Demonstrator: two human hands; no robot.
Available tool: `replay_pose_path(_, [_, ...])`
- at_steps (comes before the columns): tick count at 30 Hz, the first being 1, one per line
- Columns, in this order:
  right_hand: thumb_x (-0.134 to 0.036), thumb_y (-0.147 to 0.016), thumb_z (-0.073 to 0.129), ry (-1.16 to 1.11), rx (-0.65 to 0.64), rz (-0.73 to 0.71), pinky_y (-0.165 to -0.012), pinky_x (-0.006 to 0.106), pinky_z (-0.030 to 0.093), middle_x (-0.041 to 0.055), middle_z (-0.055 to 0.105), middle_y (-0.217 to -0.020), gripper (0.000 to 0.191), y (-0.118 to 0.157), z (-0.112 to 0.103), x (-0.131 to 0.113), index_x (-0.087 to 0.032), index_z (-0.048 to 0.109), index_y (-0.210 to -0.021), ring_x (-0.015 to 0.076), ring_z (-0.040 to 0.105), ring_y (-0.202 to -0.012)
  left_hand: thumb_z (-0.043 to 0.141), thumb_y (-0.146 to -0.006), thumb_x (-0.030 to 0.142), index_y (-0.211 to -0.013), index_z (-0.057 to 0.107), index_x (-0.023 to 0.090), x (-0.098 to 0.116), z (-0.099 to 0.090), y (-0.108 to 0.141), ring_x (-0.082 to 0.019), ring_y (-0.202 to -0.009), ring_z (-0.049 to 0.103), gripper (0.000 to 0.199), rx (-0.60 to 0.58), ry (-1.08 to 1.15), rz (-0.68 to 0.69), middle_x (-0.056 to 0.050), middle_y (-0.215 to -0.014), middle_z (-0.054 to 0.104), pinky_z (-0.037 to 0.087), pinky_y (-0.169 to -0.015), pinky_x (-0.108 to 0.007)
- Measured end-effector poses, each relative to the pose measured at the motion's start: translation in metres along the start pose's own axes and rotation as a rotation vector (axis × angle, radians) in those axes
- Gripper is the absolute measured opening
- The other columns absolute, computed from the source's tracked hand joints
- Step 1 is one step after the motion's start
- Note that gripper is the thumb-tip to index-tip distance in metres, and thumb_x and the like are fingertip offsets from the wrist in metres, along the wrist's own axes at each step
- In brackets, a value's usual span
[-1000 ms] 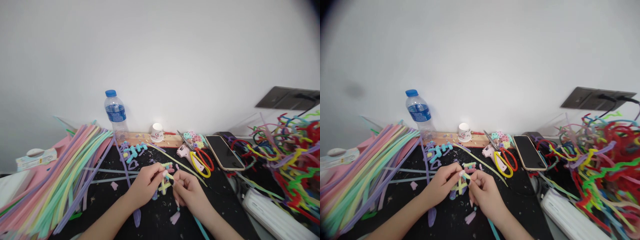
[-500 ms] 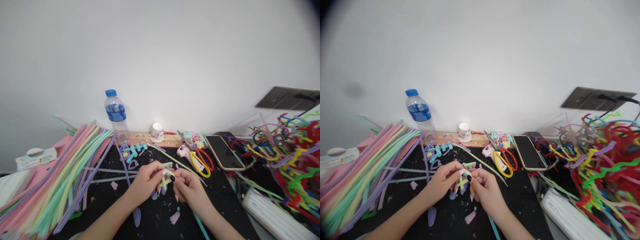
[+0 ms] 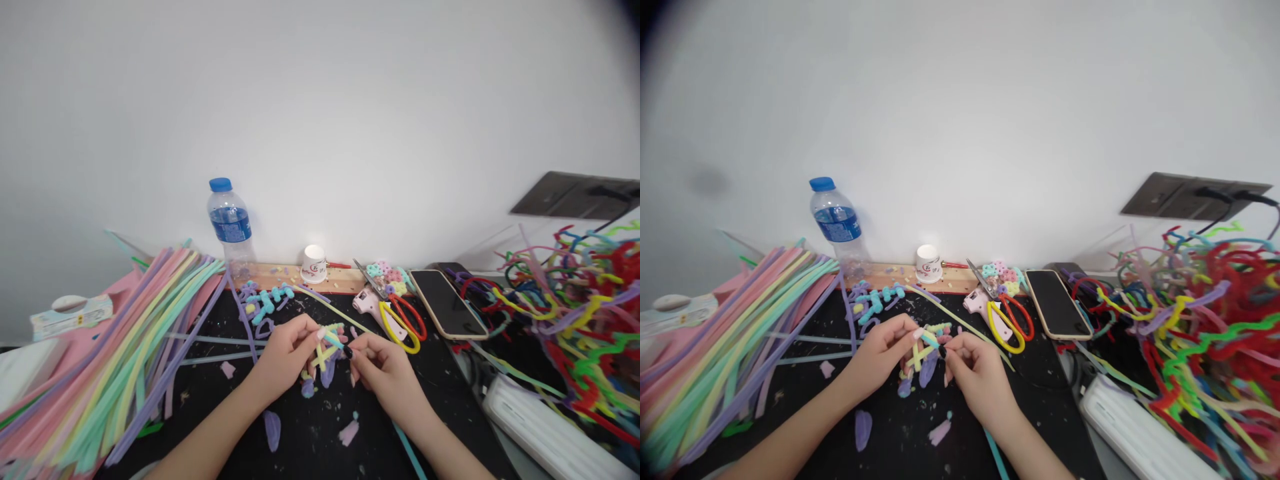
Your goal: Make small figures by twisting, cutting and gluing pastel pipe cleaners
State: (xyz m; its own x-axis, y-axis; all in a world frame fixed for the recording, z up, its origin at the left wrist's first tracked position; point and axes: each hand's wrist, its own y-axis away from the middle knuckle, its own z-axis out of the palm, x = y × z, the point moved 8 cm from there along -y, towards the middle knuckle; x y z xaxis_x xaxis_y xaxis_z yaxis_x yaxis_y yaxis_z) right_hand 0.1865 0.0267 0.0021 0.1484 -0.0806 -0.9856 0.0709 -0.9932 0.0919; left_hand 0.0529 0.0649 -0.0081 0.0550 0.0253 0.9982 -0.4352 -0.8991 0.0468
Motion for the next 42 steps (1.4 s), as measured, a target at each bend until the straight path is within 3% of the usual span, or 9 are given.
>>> replay_pose_path(11, [-0.038, -0.082, 0.054, -0.089, -0.080, 0.016, -0.038, 0.019, 0.023, -0.0036, 0.053, -0.050, 0.028, -0.003, -0.001, 0.006, -0.012, 0.060, -0.093, 0.0048, 0.033, -0.038, 0.051, -0.085, 0.039, -0.076, 0.053, 0.014, -0.002, 0.007, -0.004, -0.005, -0.033, 0.041, 0.027, -0.192, 0.091, -0.072, 0.007, -0.041, 0.046, 0.025, -0.039, -0.016])
replay_pose_path(17, [-0.037, -0.082, 0.055, -0.067, -0.148, 0.046, -0.039, 0.019, 0.022, -0.0040, 0.051, -0.048, 0.027, -0.002, 0.001, 0.004, -0.012, 0.061, -0.089, 0.0047, 0.033, -0.038, 0.059, -0.080, 0.035, -0.092, 0.061, 0.014, 0.000, 0.005, -0.004, -0.005, -0.041, 0.046, 0.024, -0.207, 0.081, -0.082, 0.002, -0.063, 0.058, 0.031, -0.040, -0.016])
replay_pose_path(21, [-0.036, -0.082, 0.057, -0.063, -0.211, 0.056, -0.040, 0.018, 0.023, -0.0039, 0.052, -0.050, 0.025, -0.001, 0.005, 0.003, -0.012, 0.060, -0.085, 0.0049, 0.036, -0.040, 0.066, -0.075, 0.033, -0.088, 0.068, 0.012, -0.003, 0.003, -0.003, -0.006, -0.043, 0.047, 0.024, -0.236, 0.040, -0.114, 0.002, -0.053, 0.057, 0.036, -0.044, -0.017])
replay_pose_path(25, [-0.036, -0.082, 0.058, -0.096, -0.315, 0.088, -0.039, 0.018, 0.021, -0.0037, 0.052, -0.049, 0.025, 0.005, 0.014, 0.005, -0.012, 0.060, -0.081, 0.0041, 0.034, -0.039, 0.074, -0.065, 0.029, -0.075, 0.070, 0.011, -0.009, 0.006, 0.000, -0.005, -0.041, 0.046, 0.021, -0.331, 0.072, -0.173, 0.000, -0.052, 0.060, 0.039, -0.042, -0.016])
replay_pose_path(30, [-0.037, -0.080, 0.061, -0.138, -0.403, 0.113, -0.038, 0.017, 0.020, -0.0034, 0.054, -0.048, 0.026, 0.010, 0.021, 0.007, -0.011, 0.061, -0.078, 0.0034, 0.033, -0.037, 0.080, -0.056, 0.024, -0.074, 0.068, 0.012, -0.019, 0.018, 0.009, -0.007, -0.038, 0.051, 0.024, -0.489, 0.170, -0.309, -0.001, -0.059, 0.067, 0.041, -0.037, -0.017])
replay_pose_path(34, [-0.036, -0.079, 0.061, -0.182, -0.424, 0.123, -0.038, 0.017, 0.022, -0.0041, 0.054, -0.047, 0.024, 0.011, 0.024, 0.009, -0.012, 0.058, -0.075, 0.0038, 0.035, -0.037, 0.078, -0.058, 0.022, -0.068, 0.069, 0.012, -0.019, 0.027, 0.019, -0.008, -0.039, 0.053, 0.017, -0.612, 0.161, -0.350, -0.001, -0.056, 0.066, 0.041, -0.039, -0.017])
replay_pose_path(42, [-0.037, -0.077, 0.063, -0.235, -0.431, 0.144, -0.038, 0.017, 0.019, -0.0048, 0.057, -0.049, 0.025, 0.012, 0.029, 0.012, -0.016, 0.051, -0.073, 0.0038, 0.033, -0.036, 0.075, -0.062, 0.021, -0.065, 0.070, 0.015, -0.013, 0.028, 0.022, -0.008, -0.040, 0.052, 0.008, -0.606, 0.193, -0.339, 0.001, -0.053, 0.063, 0.041, -0.045, -0.019])
